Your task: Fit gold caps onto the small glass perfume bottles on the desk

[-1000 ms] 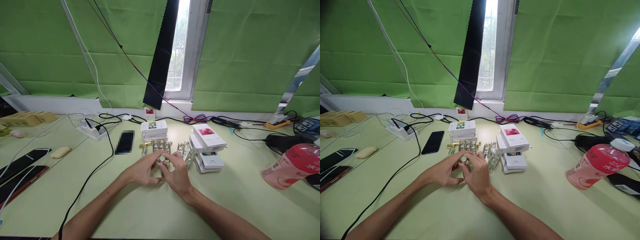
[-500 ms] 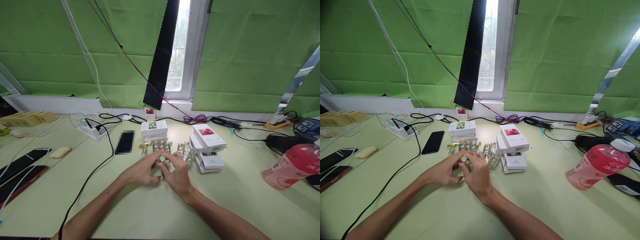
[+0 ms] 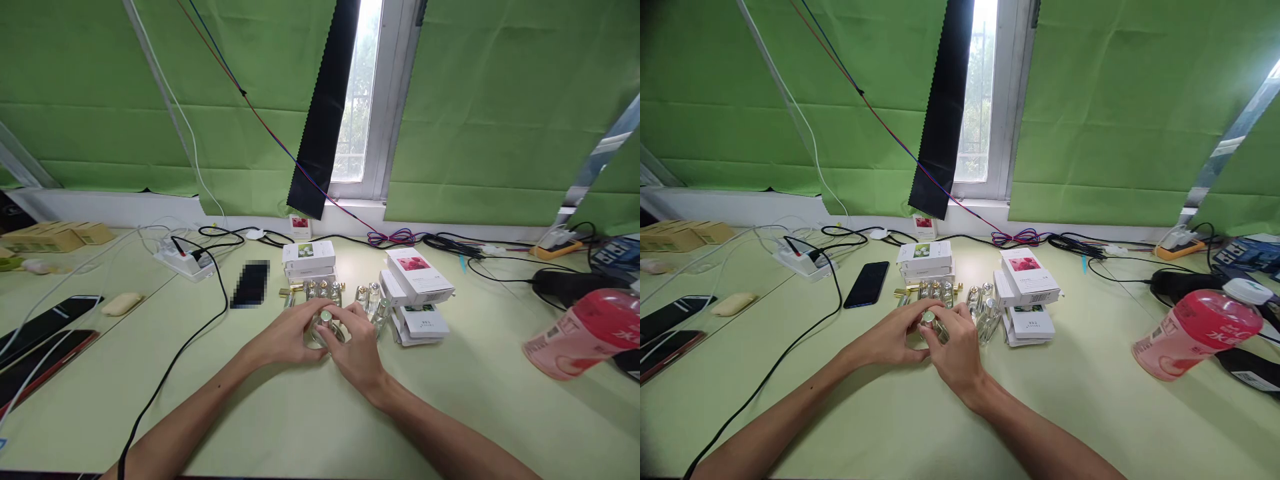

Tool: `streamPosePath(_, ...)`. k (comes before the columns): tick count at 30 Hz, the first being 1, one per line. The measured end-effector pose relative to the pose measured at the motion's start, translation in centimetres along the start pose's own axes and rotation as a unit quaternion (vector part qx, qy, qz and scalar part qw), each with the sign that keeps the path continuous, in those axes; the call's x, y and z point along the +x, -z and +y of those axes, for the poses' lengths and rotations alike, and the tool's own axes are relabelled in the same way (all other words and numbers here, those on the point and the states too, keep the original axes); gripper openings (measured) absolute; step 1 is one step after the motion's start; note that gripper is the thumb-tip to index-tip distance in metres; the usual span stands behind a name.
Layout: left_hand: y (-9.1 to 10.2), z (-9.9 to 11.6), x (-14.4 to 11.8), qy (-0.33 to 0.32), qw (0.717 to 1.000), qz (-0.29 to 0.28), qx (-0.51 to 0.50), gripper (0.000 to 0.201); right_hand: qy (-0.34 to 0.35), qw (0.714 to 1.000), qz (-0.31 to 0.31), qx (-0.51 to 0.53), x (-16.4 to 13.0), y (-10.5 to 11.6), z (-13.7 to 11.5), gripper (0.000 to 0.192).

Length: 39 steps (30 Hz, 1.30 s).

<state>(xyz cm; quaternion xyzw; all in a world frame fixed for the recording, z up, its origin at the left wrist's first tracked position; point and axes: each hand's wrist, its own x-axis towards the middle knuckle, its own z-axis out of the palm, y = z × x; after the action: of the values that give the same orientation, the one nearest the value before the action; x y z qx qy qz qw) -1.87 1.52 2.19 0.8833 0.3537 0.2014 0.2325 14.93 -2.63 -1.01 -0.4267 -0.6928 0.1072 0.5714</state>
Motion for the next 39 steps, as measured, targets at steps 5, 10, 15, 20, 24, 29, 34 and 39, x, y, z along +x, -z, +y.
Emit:
streamPosePath(5,-0.2,0.1,0.1,-0.003,1.000,0.013,0.009,0.059,0.003,1.000,0.000,0.000,0.0,0.0,0.0,0.022)
streamPosePath(10,-0.5,0.2,0.2,-0.002,1.000,0.025,0.013,0.056,0.004,1.000,-0.001,-0.002,0.1,0.0,0.1,0.022)
streamPosePath(15,-1.1,0.1,0.3,0.014,0.999,0.031,0.023,0.054,0.003,1.000,-0.001,-0.006,0.0,0.0,0.0,0.023)
streamPosePath(20,-1.4,0.1,0.4,0.023,0.999,0.035,0.021,0.052,0.007,1.000,0.002,-0.006,0.0,0.0,-0.1,0.023)
streamPosePath(24,-1.6,0.5,0.4,0.027,0.999,0.034,0.002,0.046,0.004,1.000,0.001,-0.009,0.0,0.1,-0.1,0.022)
streamPosePath(29,-2.1,0.8,0.5,0.048,0.998,0.042,-0.027,0.039,0.005,1.000,0.006,-0.012,0.1,0.1,-0.1,0.024)
streamPosePath(34,-2.3,0.7,0.4,0.048,0.997,0.054,-0.031,0.038,0.004,1.000,0.011,-0.015,0.1,0.0,-0.1,0.025)
streamPosePath(39,-1.7,0.6,0.5,0.037,0.997,0.035,-0.052,0.042,0.009,0.999,0.010,-0.029,-0.2,-0.1,0.1,0.021)
